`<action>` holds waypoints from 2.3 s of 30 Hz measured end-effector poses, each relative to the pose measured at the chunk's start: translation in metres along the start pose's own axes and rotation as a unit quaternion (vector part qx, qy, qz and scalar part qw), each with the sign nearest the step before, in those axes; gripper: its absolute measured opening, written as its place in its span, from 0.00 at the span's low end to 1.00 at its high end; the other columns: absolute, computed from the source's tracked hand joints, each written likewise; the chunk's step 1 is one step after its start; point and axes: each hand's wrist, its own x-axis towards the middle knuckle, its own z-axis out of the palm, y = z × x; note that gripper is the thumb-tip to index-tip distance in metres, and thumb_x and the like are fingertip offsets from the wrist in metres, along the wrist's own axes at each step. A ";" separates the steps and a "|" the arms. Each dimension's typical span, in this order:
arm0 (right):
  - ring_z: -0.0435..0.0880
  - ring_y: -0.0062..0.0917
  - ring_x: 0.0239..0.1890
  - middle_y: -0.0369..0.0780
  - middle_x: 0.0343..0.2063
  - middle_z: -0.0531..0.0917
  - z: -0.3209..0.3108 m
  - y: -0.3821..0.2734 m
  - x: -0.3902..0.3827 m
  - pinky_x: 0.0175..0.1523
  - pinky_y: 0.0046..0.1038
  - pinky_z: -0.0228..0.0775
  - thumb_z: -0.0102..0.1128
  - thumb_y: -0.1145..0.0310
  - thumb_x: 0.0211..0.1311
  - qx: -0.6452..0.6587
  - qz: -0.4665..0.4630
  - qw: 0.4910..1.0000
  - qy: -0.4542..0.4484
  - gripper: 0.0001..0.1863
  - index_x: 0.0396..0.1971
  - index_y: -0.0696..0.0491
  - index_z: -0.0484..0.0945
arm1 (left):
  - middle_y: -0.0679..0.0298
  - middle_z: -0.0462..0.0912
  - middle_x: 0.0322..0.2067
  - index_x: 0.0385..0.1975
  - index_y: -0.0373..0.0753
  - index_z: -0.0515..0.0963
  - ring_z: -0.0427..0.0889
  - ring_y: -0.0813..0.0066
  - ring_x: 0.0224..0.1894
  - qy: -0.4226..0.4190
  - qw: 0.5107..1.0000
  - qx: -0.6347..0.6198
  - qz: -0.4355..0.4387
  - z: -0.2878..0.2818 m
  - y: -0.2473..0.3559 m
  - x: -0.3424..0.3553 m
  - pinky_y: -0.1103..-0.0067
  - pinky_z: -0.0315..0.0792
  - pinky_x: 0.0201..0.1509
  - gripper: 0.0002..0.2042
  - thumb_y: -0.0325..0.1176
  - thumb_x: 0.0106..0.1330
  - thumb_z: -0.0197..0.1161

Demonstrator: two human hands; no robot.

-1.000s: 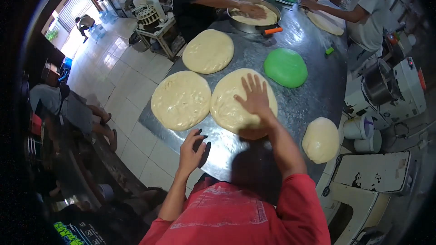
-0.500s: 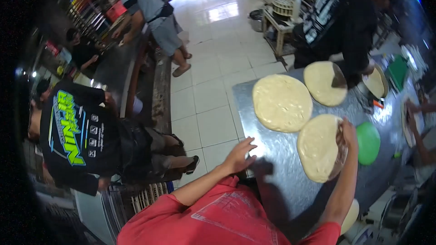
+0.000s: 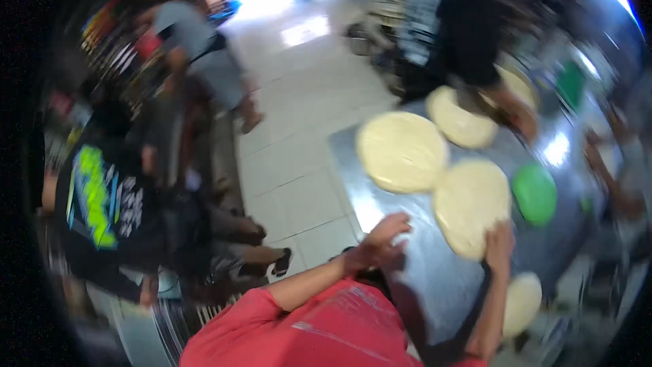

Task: Kneading, shaping, and organizing dough balls on a metal workbench in a commercial bakery environment.

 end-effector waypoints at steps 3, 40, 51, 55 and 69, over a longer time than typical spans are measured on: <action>0.70 0.48 0.61 0.53 0.62 0.70 -0.015 -0.058 -0.014 0.65 0.46 0.61 0.55 0.63 0.64 -0.054 -0.002 0.992 0.113 0.27 0.61 0.59 0.70 | 0.53 0.77 0.55 0.47 0.33 0.78 0.76 0.53 0.58 -0.087 0.994 -0.012 -0.063 0.024 0.025 0.033 0.68 0.70 0.63 0.14 0.25 0.61 0.63; 0.68 0.22 0.27 0.34 0.25 0.76 -0.219 0.116 -0.127 0.33 0.25 0.64 0.68 0.66 0.48 0.368 0.378 0.849 -0.009 0.14 0.35 0.55 0.79 | 0.57 0.80 0.56 0.50 0.34 0.80 0.78 0.72 0.42 -0.482 0.815 -0.248 -0.204 0.201 0.106 0.128 0.80 0.71 0.44 0.13 0.28 0.67 0.63; 0.78 0.31 0.45 0.44 0.49 0.80 -0.254 0.077 -0.163 0.51 0.30 0.71 0.70 0.70 0.52 0.205 0.323 0.872 0.306 0.27 0.55 0.56 0.77 | 0.49 0.62 0.68 0.68 0.35 0.62 0.63 0.51 0.69 -0.481 0.827 -0.288 0.032 0.358 0.153 0.122 0.65 0.61 0.71 0.36 0.38 0.63 0.70; 0.70 0.38 0.65 0.48 0.62 0.72 -0.244 0.135 -0.184 0.70 0.35 0.59 0.66 0.69 0.60 0.024 0.409 0.788 0.459 0.33 0.65 0.55 0.66 | 0.48 0.72 0.61 0.65 0.32 0.66 0.72 0.53 0.62 -0.505 0.820 -0.259 -0.070 0.416 0.169 0.136 0.68 0.67 0.65 0.35 0.43 0.62 0.70; 0.80 0.28 0.42 0.46 0.45 0.80 -0.152 0.081 -0.184 0.47 0.22 0.73 0.69 0.59 0.56 0.586 0.455 0.468 0.480 0.32 0.56 0.61 0.70 | 0.63 0.82 0.30 0.37 0.36 0.82 0.77 0.74 0.34 -0.502 0.673 -0.415 -0.351 0.404 0.192 0.158 0.79 0.73 0.42 0.15 0.41 0.60 0.69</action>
